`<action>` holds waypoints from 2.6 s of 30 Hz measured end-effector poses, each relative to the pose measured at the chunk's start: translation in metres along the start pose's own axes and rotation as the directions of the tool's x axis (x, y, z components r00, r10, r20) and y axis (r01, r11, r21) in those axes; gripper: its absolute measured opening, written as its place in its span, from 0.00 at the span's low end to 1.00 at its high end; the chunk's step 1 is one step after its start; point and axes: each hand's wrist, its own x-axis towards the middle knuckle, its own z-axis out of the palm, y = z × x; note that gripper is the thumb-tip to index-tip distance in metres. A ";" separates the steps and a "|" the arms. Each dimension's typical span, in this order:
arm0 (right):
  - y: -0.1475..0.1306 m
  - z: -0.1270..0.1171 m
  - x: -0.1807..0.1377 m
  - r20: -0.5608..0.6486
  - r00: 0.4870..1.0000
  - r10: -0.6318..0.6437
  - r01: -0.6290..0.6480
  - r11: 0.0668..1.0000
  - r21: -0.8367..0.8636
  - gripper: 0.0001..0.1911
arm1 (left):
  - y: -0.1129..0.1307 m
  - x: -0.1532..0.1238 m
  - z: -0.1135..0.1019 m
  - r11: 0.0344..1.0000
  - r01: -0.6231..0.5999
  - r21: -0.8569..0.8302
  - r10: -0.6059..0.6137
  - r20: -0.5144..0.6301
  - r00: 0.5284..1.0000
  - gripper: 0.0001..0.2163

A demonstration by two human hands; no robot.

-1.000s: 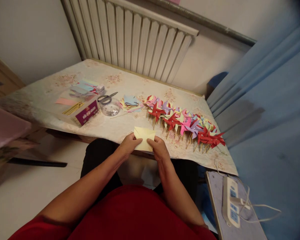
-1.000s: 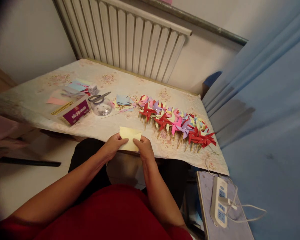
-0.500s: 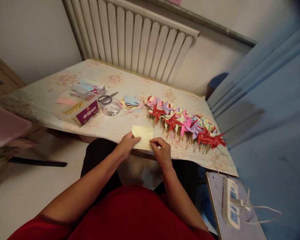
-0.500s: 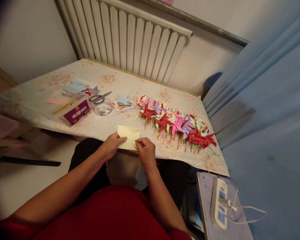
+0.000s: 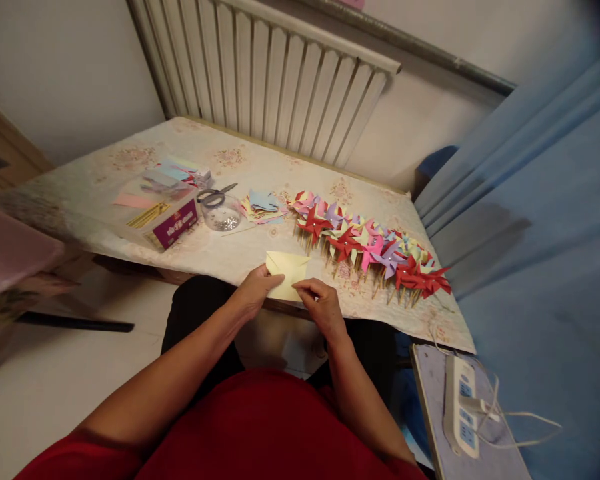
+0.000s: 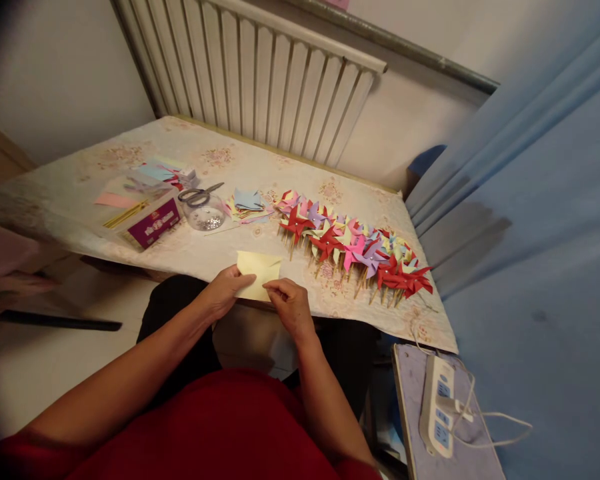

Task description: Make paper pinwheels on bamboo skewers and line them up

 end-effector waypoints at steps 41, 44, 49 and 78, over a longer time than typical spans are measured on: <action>-0.014 0.037 0.005 -0.125 0.862 0.491 -0.413 0.824 0.388 0.07 | -0.010 0.000 0.004 0.998 0.003 0.070 0.000 -0.036 0.999 0.17; -0.014 0.038 0.005 -0.140 0.858 0.494 -0.416 0.829 0.373 0.07 | -0.011 0.001 0.003 0.997 0.006 0.077 -0.003 -0.039 0.999 0.17; -0.012 0.040 0.005 -0.156 0.854 0.497 -0.422 0.835 0.353 0.06 | -0.011 0.001 0.004 0.996 0.015 0.084 -0.011 -0.047 0.999 0.17; -0.012 0.042 0.007 -0.123 0.847 0.518 -0.457 0.825 0.333 0.07 | -0.009 -0.001 0.006 0.988 -0.008 0.152 0.018 -0.065 0.998 0.14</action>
